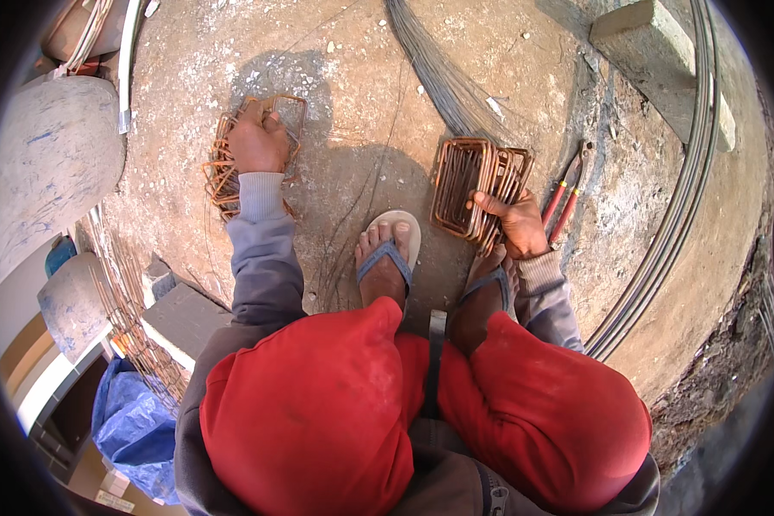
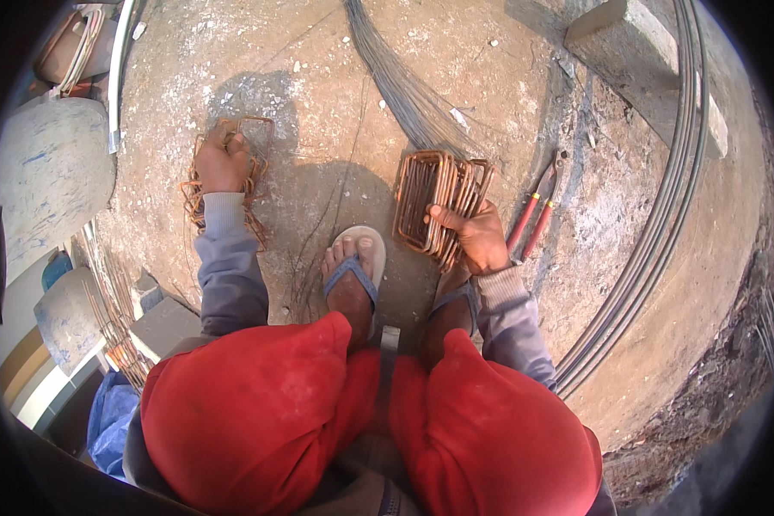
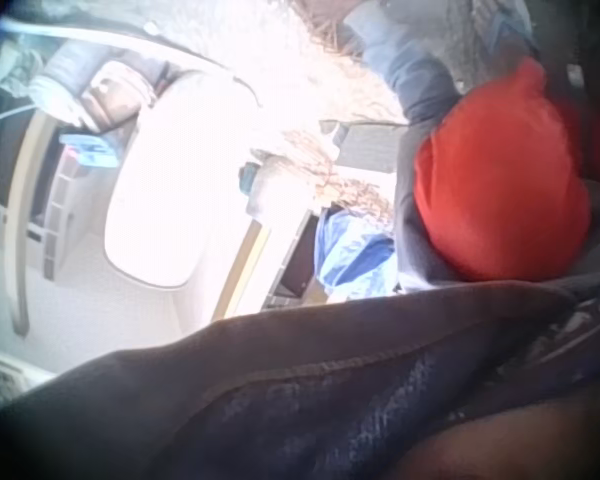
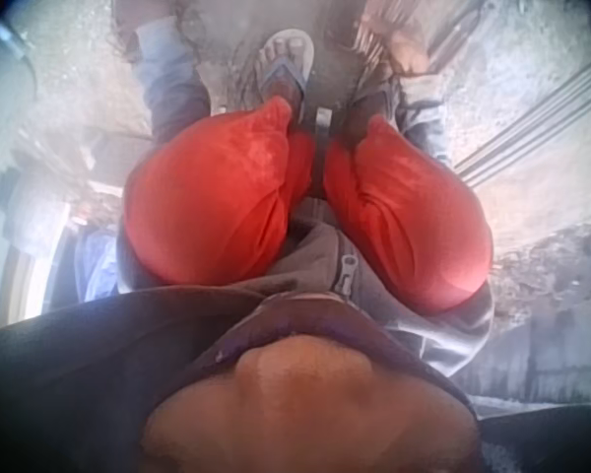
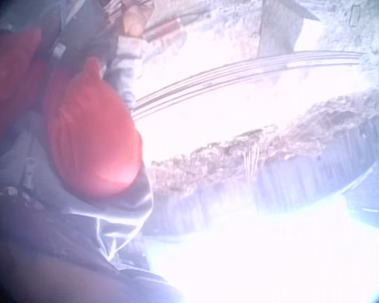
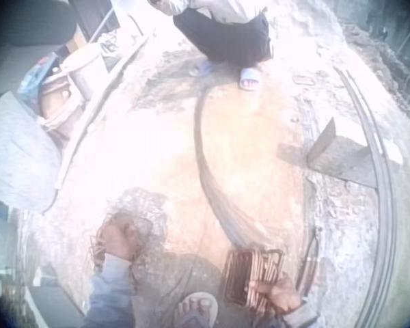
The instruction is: The person sits on the ground and repeatedly picks up individual rectangular wire ties from a pile, then places them into a growing stack held in the other hand. The person continues this process, separating and organizing the ties into a neat bundle.
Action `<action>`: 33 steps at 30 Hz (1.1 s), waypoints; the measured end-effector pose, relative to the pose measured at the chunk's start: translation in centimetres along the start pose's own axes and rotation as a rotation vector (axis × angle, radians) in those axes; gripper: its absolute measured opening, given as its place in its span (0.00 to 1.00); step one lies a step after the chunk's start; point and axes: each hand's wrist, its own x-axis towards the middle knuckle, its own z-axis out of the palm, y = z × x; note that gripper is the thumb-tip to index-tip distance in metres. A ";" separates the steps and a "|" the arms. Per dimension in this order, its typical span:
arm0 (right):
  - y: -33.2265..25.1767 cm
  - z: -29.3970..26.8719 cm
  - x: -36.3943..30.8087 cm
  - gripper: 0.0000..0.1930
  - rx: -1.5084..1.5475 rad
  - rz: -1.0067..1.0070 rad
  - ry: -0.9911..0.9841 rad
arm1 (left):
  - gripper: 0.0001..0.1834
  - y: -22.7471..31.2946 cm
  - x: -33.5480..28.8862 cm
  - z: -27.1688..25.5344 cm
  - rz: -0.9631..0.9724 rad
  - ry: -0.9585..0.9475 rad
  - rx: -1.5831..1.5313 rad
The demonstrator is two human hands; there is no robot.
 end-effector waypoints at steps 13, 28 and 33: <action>-0.1 0.5 -0.1 0.15 0.010 -0.019 0.020 | 0.11 9.9 -7.2 1.9 0.221 -0.311 -0.515; -0.1 0.3 -0.1 0.14 0.037 -0.003 -0.002 | 0.18 19.0 -8.6 -3.4 -0.314 -1.097 -1.958; -0.2 -0.1 -0.2 0.14 -0.006 -0.021 0.006 | 0.18 16.3 -9.7 4.0 -0.252 -0.938 -1.528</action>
